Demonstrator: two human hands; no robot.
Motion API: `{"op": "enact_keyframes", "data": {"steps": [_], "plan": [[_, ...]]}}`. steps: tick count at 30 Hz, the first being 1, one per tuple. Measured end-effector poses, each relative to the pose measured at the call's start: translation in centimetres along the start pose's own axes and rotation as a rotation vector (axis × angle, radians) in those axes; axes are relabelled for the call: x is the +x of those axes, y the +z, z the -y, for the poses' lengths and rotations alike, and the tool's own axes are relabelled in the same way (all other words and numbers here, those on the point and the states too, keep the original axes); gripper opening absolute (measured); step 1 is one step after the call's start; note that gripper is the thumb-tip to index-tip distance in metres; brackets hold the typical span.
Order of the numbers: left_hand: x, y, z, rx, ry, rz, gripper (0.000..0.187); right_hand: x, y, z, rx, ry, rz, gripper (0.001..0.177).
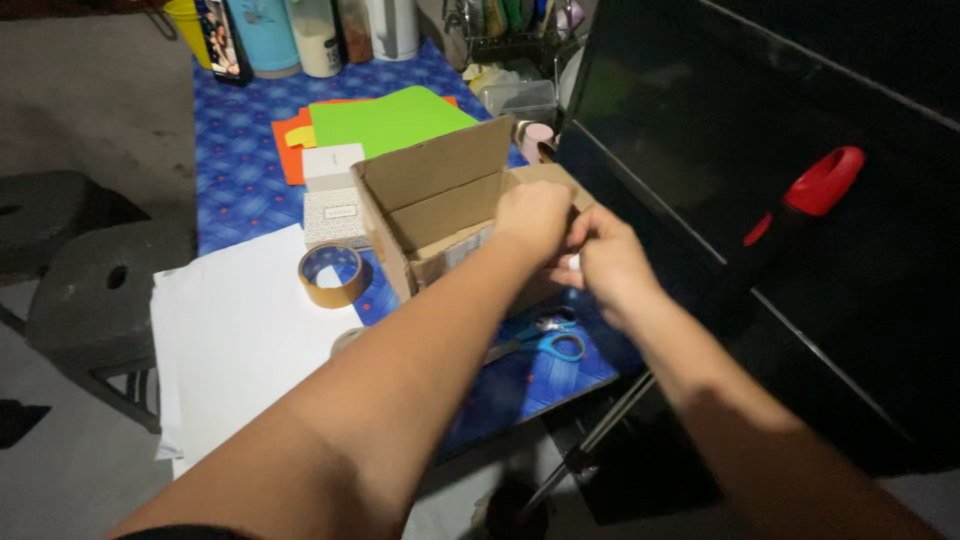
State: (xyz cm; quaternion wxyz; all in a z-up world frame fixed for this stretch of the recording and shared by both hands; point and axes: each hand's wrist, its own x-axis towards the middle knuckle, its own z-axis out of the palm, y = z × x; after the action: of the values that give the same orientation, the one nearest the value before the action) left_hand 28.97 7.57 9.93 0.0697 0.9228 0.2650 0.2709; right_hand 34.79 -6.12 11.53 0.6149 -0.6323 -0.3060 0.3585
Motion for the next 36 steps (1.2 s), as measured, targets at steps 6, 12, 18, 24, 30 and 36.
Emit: {"op": "enact_keyframes", "data": {"steps": [6, 12, 18, 24, 30, 36], "plan": [[1.1, -2.2, 0.5, -0.081, -0.126, -0.028, 0.012, -4.4, 0.3, -2.0, 0.079, 0.035, -0.050, 0.020], [-0.8, -5.8, -2.1, 0.061, -0.179, 0.215, 0.032, -5.3, -2.4, -4.1, 0.296, 0.251, 0.055, 0.027], [-4.4, -7.2, -0.9, 0.271, -0.341, 0.390, 0.029, -5.9, -2.4, -8.5, 0.217, 0.252, 0.182, 0.033], [-6.4, -5.5, 1.1, 0.208, -0.186, 0.157, 0.019, -6.9, -3.2, -10.8, -0.231, 0.125, 0.367, 0.022], [-6.4, -3.6, 2.3, 0.196, -0.104, 0.089, 0.017, -8.6, -4.1, -12.7, -0.409, 0.020, 0.531, 0.017], [-6.0, -5.4, 3.1, 0.223, -0.122, 0.086, 0.020, -9.3, -8.2, -11.6, -0.437, 0.121, 0.326, 0.022]]}}
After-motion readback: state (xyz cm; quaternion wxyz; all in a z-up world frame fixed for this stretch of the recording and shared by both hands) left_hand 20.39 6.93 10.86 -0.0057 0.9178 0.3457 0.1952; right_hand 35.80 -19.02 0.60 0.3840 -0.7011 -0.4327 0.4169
